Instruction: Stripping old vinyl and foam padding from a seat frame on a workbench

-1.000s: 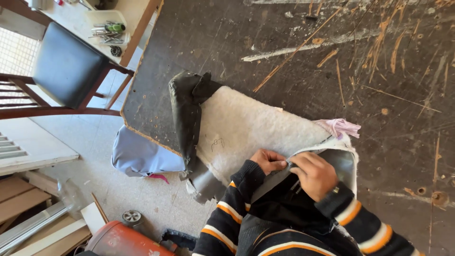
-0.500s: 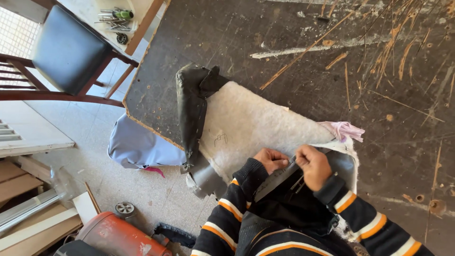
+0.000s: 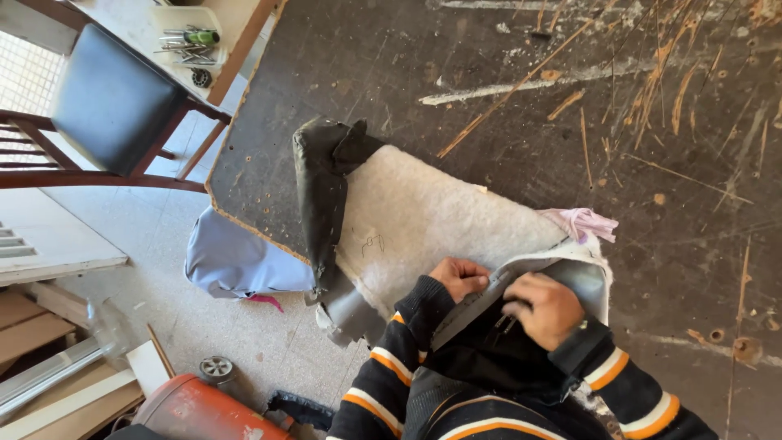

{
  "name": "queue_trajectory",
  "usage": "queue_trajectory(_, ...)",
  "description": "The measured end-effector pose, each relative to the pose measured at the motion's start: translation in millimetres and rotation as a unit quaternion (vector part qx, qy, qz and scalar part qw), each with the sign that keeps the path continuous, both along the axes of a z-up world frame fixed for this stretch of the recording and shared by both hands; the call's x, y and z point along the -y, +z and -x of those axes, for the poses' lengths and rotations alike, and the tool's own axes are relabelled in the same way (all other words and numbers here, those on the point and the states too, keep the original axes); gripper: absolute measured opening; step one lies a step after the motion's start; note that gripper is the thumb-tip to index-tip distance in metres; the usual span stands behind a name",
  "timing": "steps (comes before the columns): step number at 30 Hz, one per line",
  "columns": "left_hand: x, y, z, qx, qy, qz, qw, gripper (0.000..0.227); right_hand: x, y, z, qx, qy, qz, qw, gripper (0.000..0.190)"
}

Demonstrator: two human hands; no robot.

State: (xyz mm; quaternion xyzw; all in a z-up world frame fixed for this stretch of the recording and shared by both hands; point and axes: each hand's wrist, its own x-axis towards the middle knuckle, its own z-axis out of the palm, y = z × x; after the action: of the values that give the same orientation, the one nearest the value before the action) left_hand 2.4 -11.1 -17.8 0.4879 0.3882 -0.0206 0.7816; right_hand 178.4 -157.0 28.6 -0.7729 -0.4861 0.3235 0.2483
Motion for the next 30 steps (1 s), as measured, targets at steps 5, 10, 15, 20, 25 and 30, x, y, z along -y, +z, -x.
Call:
queue_trajectory(5,0,42,-16,-0.017,-0.009,-0.057,0.998,0.023,16,-11,19,0.241,0.253,-0.073,0.934,0.02)
queue_trajectory(10,12,64,-41,-0.119,-0.036,-0.263,0.957,0.032,29,-49,23,0.212,0.293,-0.015,0.932,0.025)
queue_trajectory(15,11,50,-38,-0.181,0.069,-0.098,0.976,0.018,14,25,-5,-0.204,0.133,-0.002,0.97,0.016)
queue_trajectory(20,12,26,-29,-0.119,0.045,-0.14,0.982,0.013,-22,33,-39,-0.131,-0.137,0.032,0.981,0.01)
queue_trajectory(25,13,25,-27,-0.122,0.037,-0.131,0.983,0.013,-17,23,-19,-0.116,-0.125,0.033,0.985,0.018)
queue_trajectory(30,8,29,-28,-0.117,0.047,-0.108,0.986,0.012,-5,18,-5,-0.043,-0.087,0.051,0.994,0.025)
